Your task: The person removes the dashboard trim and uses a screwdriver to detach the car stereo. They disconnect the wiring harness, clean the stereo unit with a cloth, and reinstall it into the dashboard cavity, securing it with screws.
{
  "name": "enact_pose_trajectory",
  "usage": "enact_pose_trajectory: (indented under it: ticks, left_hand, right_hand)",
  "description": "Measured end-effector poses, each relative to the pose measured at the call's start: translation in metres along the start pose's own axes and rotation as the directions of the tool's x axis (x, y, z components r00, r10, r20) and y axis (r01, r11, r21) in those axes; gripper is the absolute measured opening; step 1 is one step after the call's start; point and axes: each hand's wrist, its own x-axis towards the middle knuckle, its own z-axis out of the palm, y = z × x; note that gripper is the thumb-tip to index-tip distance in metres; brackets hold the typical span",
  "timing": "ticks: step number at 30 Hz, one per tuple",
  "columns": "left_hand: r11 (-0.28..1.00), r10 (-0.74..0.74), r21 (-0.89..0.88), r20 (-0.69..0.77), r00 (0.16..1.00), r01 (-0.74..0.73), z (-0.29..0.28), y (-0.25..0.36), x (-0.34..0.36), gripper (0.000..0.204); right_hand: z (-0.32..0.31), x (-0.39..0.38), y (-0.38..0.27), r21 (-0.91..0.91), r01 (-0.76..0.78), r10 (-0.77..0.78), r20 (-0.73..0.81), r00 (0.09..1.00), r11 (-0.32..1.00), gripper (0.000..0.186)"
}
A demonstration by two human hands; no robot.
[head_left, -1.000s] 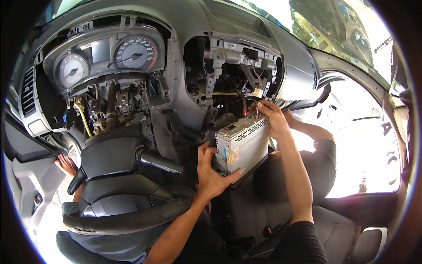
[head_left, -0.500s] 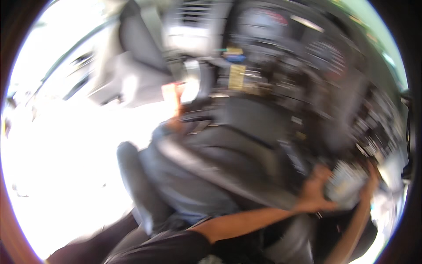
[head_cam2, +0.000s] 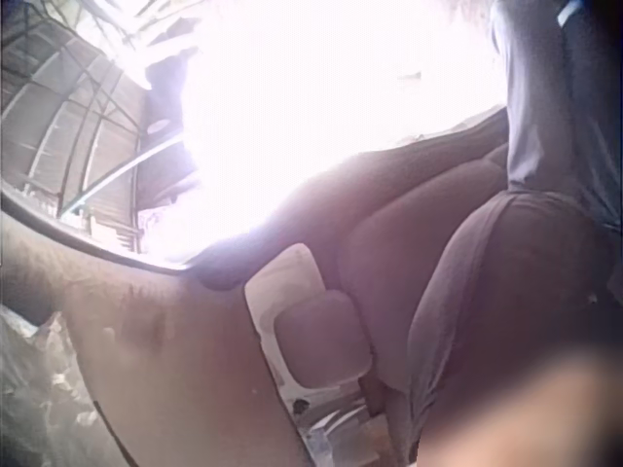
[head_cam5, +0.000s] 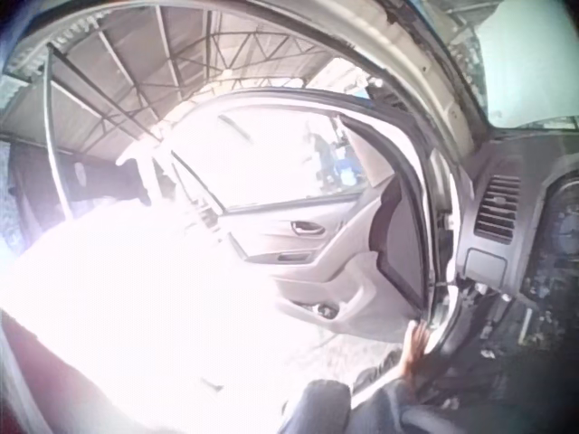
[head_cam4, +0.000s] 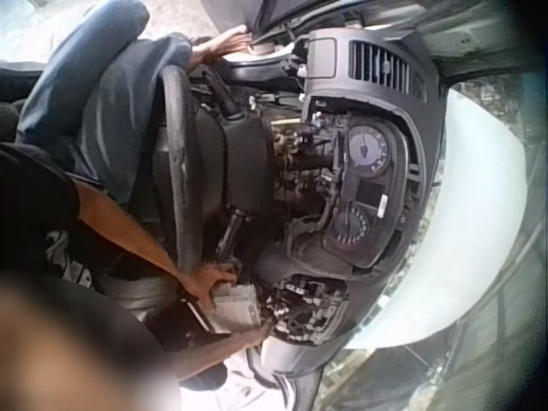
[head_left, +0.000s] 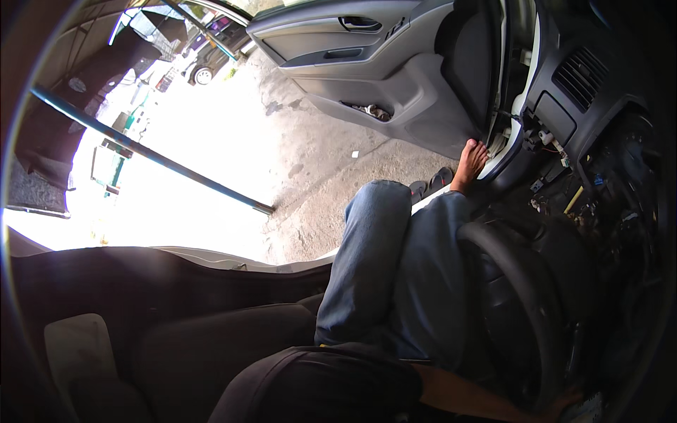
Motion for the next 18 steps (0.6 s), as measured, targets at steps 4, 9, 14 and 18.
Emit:
enact_pose_trajectory:
  ticks: [4, 9, 14, 18]
  left_hand:
    - [0.999, -0.028, 0.026, 0.002, 1.000, 0.028, -0.021, 0.013, 0.005, 0.081]
    - [0.996, -0.074, 0.058, 0.022, 0.997, 0.072, -0.038, 0.023, 0.011, 0.085]
    - [0.967, -0.208, 0.187, 0.176, 0.962, 0.175, -0.029, 0.014, -0.002, 0.090]
    - [0.965, -0.259, 0.097, 0.213, 0.942, 0.243, -0.013, -0.004, -0.011, 0.102]
  right_hand:
    - [0.018, 0.004, -0.003, 0.030, -0.032, 0.031, 0.030, 0.999, 0.999, 0.043]
    - [0.025, 0.007, -0.009, 0.090, -0.080, 0.076, 0.052, 0.996, 0.993, 0.040]
    - [-0.019, -0.011, -0.017, 0.309, -0.281, 0.299, -0.011, 0.954, 0.909, 0.038]
    - [-0.062, -0.034, -0.028, 0.555, -0.346, 0.482, -0.115, 0.868, 0.756, 0.036]
